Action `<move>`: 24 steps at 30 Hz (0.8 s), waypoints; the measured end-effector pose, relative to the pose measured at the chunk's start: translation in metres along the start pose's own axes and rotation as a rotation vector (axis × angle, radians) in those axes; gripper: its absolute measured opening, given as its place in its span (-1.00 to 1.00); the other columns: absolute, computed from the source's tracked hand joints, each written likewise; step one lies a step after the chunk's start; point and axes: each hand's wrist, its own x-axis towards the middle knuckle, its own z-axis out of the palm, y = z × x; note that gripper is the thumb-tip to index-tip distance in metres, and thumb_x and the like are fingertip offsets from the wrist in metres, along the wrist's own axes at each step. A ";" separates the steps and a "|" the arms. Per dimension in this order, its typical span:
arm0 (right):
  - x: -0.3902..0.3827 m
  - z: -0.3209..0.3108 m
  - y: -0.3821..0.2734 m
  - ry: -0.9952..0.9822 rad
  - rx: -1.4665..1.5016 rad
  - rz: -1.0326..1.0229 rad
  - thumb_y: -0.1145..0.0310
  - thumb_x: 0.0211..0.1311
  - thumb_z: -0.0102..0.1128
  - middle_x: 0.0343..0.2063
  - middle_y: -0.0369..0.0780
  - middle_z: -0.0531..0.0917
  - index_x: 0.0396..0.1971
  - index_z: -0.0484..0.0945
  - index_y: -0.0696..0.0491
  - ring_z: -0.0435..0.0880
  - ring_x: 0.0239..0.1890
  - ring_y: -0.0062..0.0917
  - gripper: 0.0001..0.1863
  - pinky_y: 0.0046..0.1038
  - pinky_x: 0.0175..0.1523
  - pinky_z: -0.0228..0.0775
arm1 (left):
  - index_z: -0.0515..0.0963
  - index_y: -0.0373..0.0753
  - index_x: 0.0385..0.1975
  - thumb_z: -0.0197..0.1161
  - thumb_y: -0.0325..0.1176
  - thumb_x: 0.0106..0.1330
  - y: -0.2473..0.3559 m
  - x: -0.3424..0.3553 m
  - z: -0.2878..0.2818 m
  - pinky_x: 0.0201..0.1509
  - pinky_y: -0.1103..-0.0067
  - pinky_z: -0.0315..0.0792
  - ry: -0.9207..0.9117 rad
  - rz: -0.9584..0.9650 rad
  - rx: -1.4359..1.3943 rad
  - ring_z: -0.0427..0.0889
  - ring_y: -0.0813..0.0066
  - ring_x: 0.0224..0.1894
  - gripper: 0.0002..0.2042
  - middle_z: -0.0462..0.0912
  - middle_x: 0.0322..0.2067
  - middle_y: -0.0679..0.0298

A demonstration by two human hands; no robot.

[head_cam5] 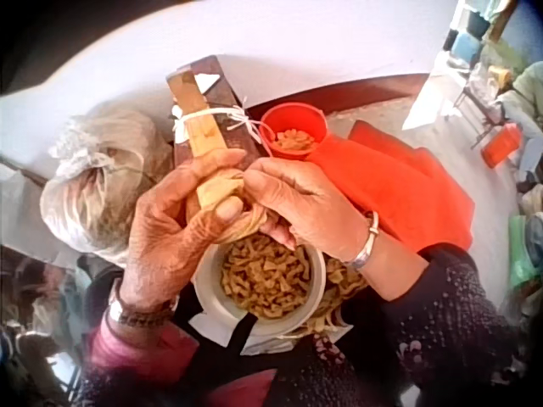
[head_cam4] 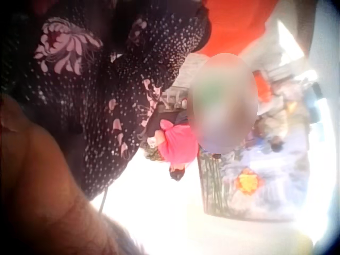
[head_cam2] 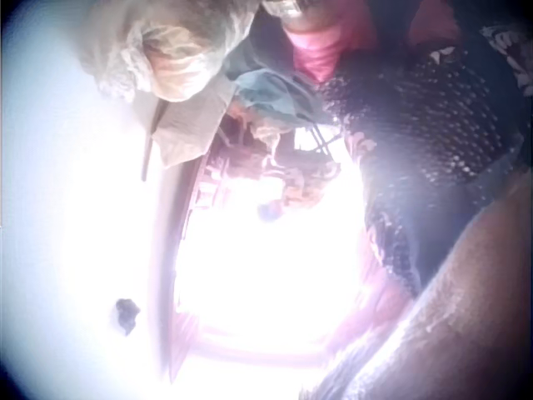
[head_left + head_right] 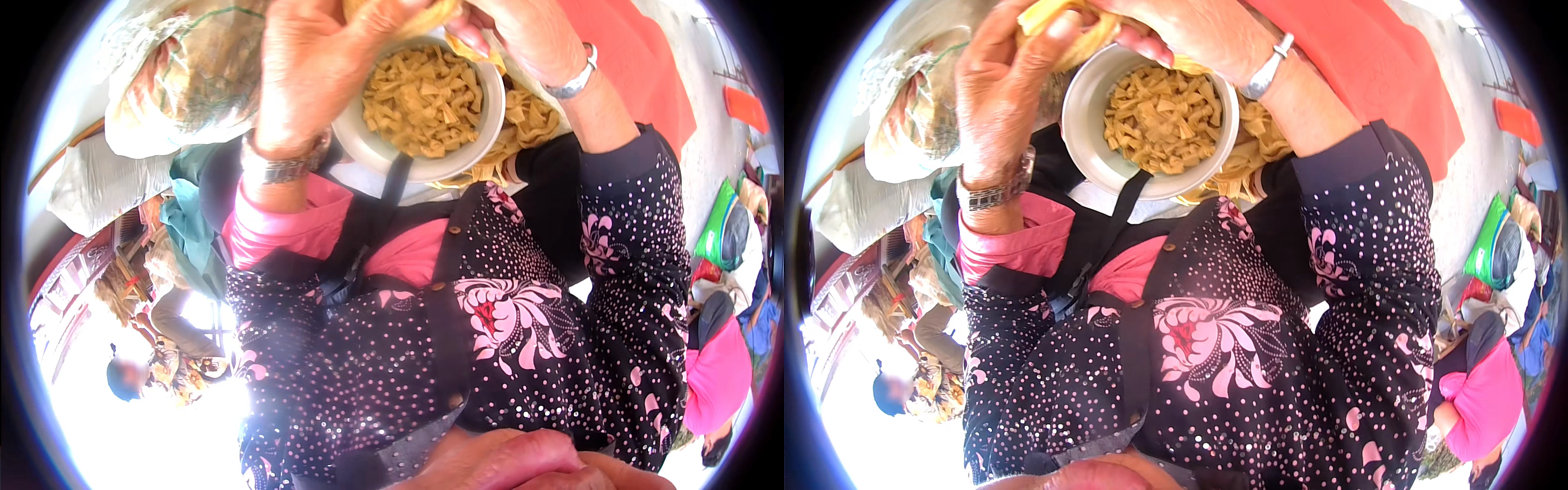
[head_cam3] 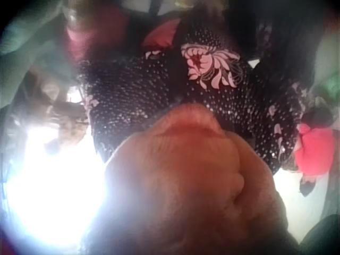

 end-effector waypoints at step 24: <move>0.006 0.019 0.005 0.119 -0.152 -0.047 0.19 0.38 -0.01 -0.49 -0.38 0.47 -0.03 0.35 0.06 0.36 -0.66 -0.83 -0.69 -0.77 -0.59 0.19 | 0.37 -0.46 0.09 -0.16 -0.05 0.46 0.020 0.004 0.006 -0.13 0.59 0.47 0.011 -0.232 -0.030 0.60 0.45 -0.29 -0.47 0.59 -0.24 0.19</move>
